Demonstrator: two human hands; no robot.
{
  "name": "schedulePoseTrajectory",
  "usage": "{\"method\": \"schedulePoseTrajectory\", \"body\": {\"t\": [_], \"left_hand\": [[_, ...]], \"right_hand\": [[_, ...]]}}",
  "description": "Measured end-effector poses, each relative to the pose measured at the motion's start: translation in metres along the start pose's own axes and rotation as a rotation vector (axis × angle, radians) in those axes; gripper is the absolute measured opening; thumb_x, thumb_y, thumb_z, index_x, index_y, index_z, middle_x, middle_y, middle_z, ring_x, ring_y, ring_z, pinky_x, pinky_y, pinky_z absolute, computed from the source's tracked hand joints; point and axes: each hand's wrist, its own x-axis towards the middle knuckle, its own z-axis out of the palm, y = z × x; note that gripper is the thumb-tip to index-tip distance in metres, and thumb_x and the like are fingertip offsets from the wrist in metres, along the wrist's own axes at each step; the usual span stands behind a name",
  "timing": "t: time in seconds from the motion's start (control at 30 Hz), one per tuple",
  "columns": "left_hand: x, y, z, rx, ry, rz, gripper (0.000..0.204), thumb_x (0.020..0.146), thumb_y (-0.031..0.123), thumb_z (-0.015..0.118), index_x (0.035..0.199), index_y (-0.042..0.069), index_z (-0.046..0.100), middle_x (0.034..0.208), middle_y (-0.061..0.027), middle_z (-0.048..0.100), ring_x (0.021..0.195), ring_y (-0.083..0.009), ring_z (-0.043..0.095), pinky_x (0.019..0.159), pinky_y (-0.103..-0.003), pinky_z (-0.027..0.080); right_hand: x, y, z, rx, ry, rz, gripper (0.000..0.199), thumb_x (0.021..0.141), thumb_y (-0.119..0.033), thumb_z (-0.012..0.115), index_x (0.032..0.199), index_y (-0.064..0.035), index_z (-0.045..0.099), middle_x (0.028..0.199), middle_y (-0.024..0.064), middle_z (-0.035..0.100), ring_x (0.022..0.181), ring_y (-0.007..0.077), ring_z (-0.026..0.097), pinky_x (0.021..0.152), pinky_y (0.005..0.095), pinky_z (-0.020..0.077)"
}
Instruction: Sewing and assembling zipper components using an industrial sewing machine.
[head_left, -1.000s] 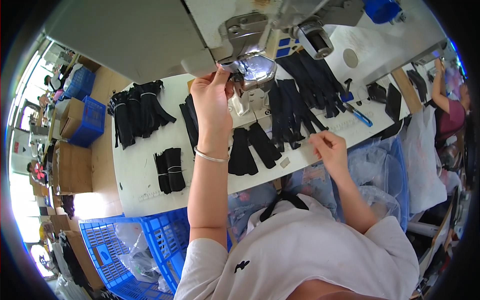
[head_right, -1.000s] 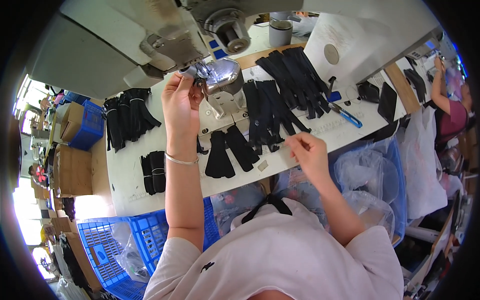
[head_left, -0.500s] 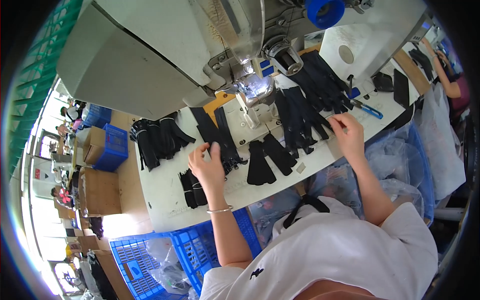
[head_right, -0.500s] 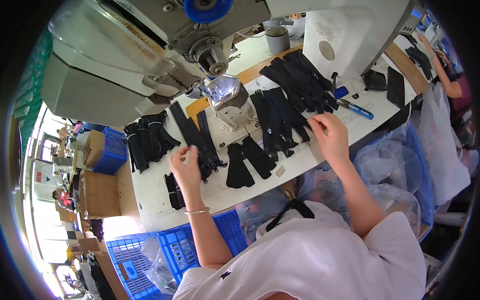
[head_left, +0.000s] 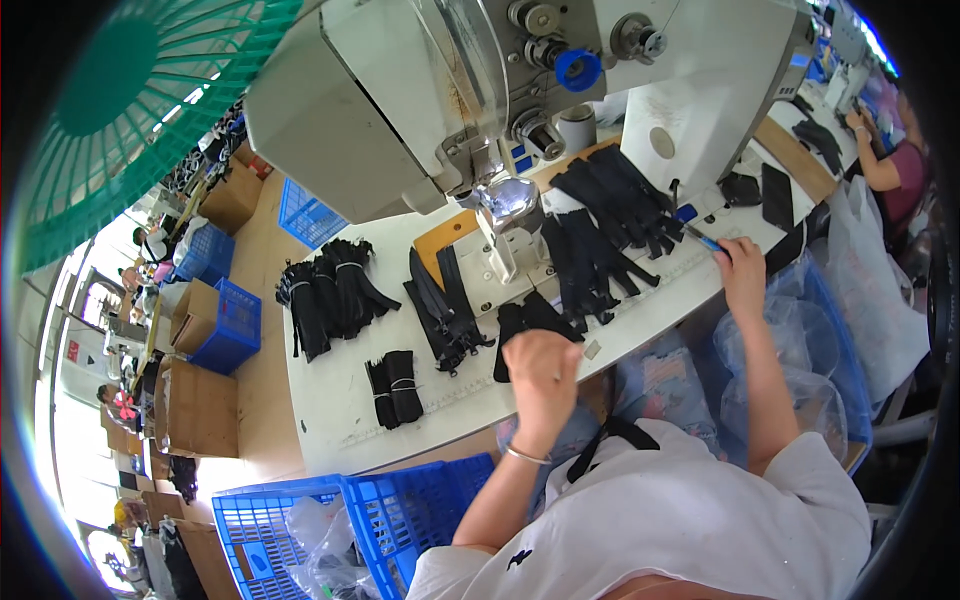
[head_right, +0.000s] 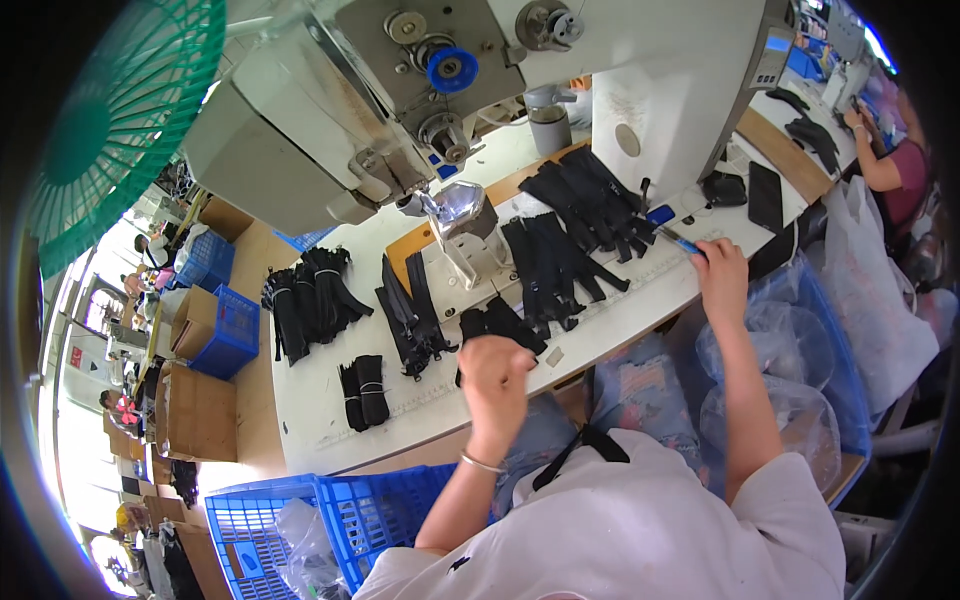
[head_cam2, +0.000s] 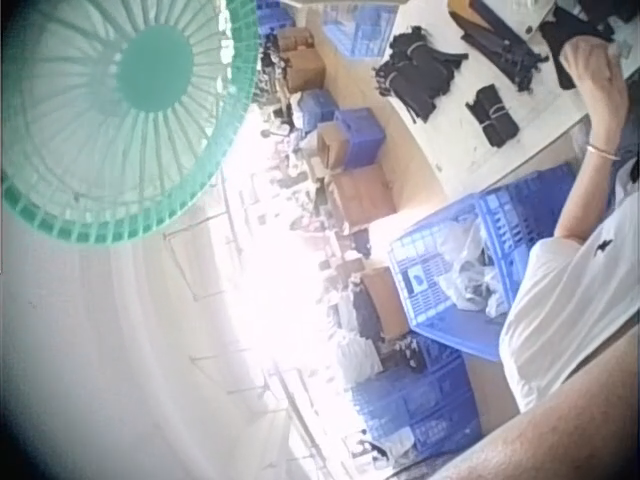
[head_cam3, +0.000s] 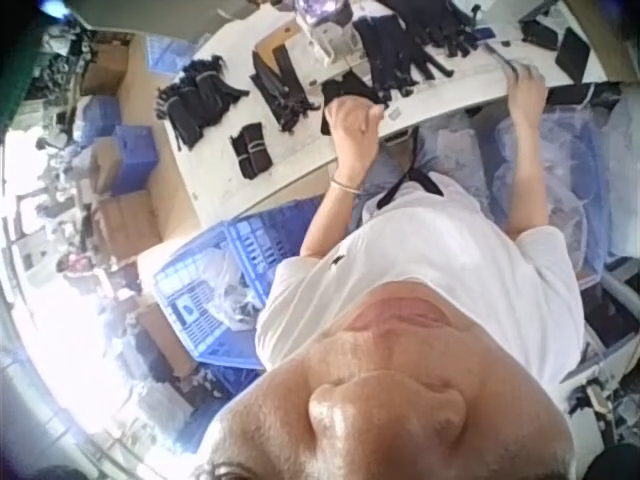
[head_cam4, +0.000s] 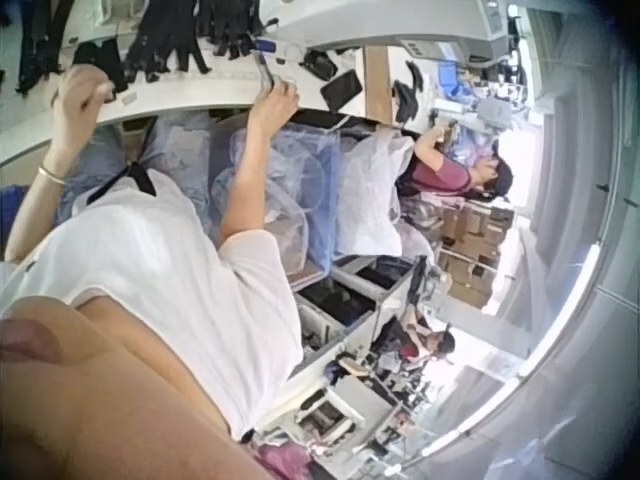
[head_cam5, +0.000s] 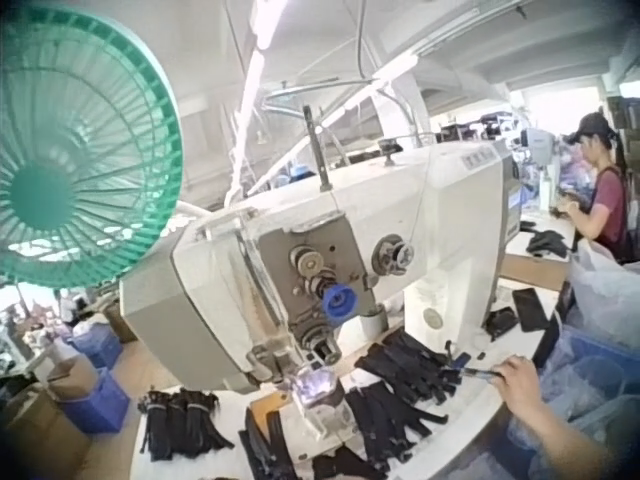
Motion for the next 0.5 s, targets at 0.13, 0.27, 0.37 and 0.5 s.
{"method": "schedulePoseTrajectory", "body": {"t": [0.13,0.27,0.37,0.5], "left_hand": [[-0.044,0.031,0.02,-0.108,-0.141,0.059,0.011,0.071,0.003,0.069,0.068,0.003,0.058,0.072,-0.009,0.057,0.071,-0.029,0.054,0.069,-0.038,0.04],[-0.086,0.041,0.019,-0.133,-0.298,0.083,0.014,0.073,0.006,0.07,0.067,0.005,0.057,0.067,-0.0092,0.053,0.067,-0.0275,0.053,0.063,-0.037,0.041],[-0.074,0.022,0.013,0.03,-0.184,-0.074,0.009,0.076,-0.002,0.06,0.074,0.006,0.058,0.073,-0.0113,0.057,0.07,-0.0288,0.055,0.063,-0.04,0.042],[0.029,0.01,-0.018,-0.154,0.163,-0.313,0.01,0.092,0.001,0.049,0.094,-0.001,0.059,0.075,-0.0058,0.05,0.06,-0.0109,0.043,0.054,-0.027,0.036]], "right_hand": [[0.001,0.013,-0.003,0.087,0.221,0.035,0.017,0.086,-0.017,0.062,0.096,-0.0041,0.064,0.084,0.0133,0.059,0.076,0.0314,0.057,0.068,0.0384,0.0448],[-0.009,-0.014,-0.017,0.719,0.215,0.414,0.014,0.092,-0.013,0.056,0.098,-0.0045,0.064,0.08,0.009,0.062,0.058,0.0187,0.054,0.056,0.0296,0.0434],[-0.009,-0.039,-0.034,1.158,0.138,0.602,0.014,0.091,-0.011,0.057,0.102,-0.004,0.063,0.079,0.004,0.061,0.055,0.0097,0.05,0.053,0.0237,0.042],[-0.007,-0.093,-0.058,1.366,0.088,0.468,0.026,0.082,-0.004,0.066,0.108,-0.0035,0.062,0.086,-0.0014,0.054,0.075,0.0064,0.052,0.066,0.0211,0.0427]]}}
